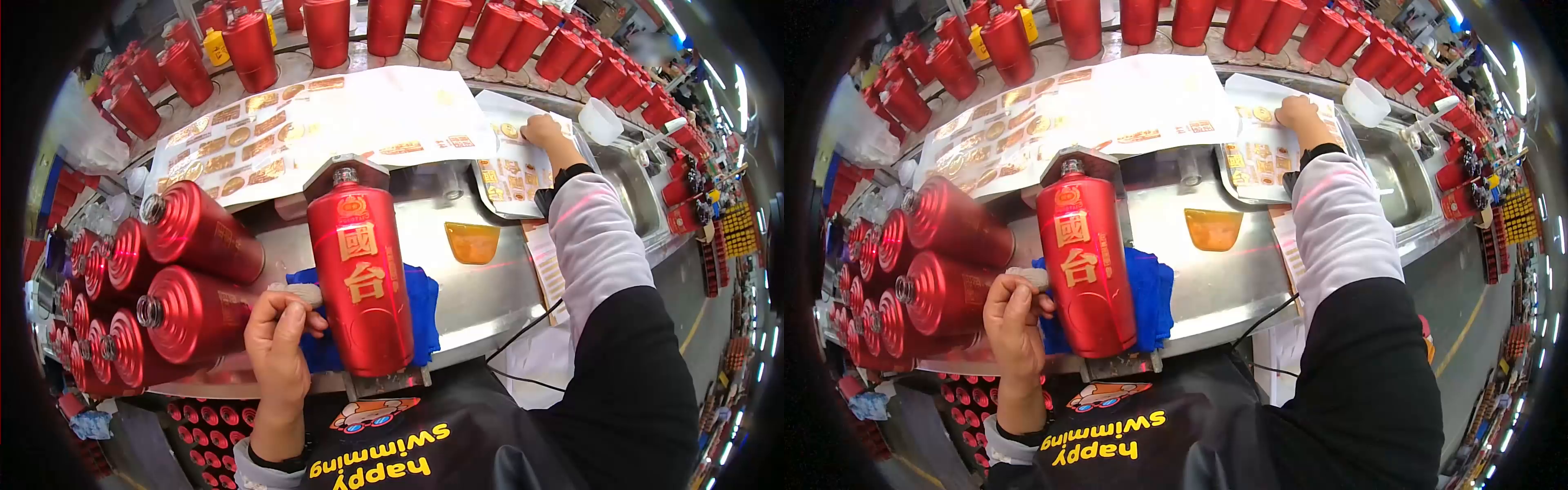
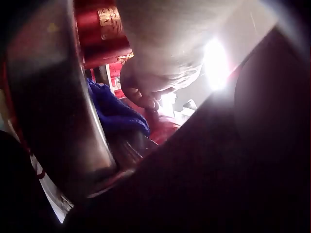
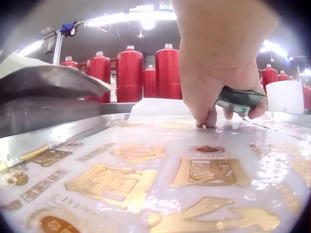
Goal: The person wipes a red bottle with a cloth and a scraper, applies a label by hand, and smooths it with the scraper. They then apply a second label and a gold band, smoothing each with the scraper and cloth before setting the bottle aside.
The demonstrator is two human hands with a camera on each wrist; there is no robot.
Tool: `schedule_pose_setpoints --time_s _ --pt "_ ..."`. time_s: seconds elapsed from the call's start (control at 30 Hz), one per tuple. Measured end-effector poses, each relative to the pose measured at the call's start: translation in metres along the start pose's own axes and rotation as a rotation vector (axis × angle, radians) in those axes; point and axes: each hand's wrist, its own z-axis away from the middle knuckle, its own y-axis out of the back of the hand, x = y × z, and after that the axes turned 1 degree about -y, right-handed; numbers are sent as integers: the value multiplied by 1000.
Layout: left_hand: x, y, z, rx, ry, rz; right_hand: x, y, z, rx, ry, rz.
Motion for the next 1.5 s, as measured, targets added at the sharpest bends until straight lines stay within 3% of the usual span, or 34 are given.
schedule_pose_setpoints --time_s 0.03,0.13,0.23,0.3,0.37,0.43,0.53,0.57,0.63,0.67,0.77,0.83,0.93,0.97,1.03,1.07,1.27,1.37,1.5 --pt "0 -1 -1 6 5 -1 -1 -1 3 123 -3 -4" --pt "0 -4 -3 14 3 1 -2 24 5 -86 110 88" --pt "-2 -2 -1 2 -37 -17 -13 70 27 63 189 -16" --pt "1 -4 -1 -3 -91 -70 -20 121 67 182 441 -41" --pt "6 -7 -1 -2 -121 -95 -29 162 124 323 589 -291" --pt "13 -11 -4 -36 -186 -129 -39 196 177 519 819 -350" --pt "26 -19 -11 -148 -344 -211 -55 249 252 430 1059 -477" --pt "33 -24 -15 -199 -408 -247 -59 262 270 366 1125 -505" --pt "55 -37 -24 -281 -536 -311 -71 279 295 422 1355 -447" --pt "65 -41 -28 -323 -576 -339 -75 283 307 339 1381 -505" --pt "75 -39 -29 -508 -473 -340 -91 267 330 304 1361 -801" --pt "71 -18 -32 -717 -346 -445 -94 242 336 279 1279 -923" --pt "63 -4 -6 -706 125 -226 -101 193 350 19 1067 -1174" --pt "67 -1 -1 -667 242 -304 -103 176 351 -50 1012 -1222" --pt "52 4 -2 -603 120 -342 -110 138 353 -149 893 -1330" --pt "47 5 -3 -572 57 -361 -114 125 356 -89 871 -1343" --pt "50 -2 -12 -519 172 -457 -123 89 363 -2 737 -1475" --pt "46 -1 -14 -546 -34 -597 -121 87 364 -42 665 -1473" --pt "42 -1 -18 -539 67 -539 -123 82 362 -2 692 -1488"
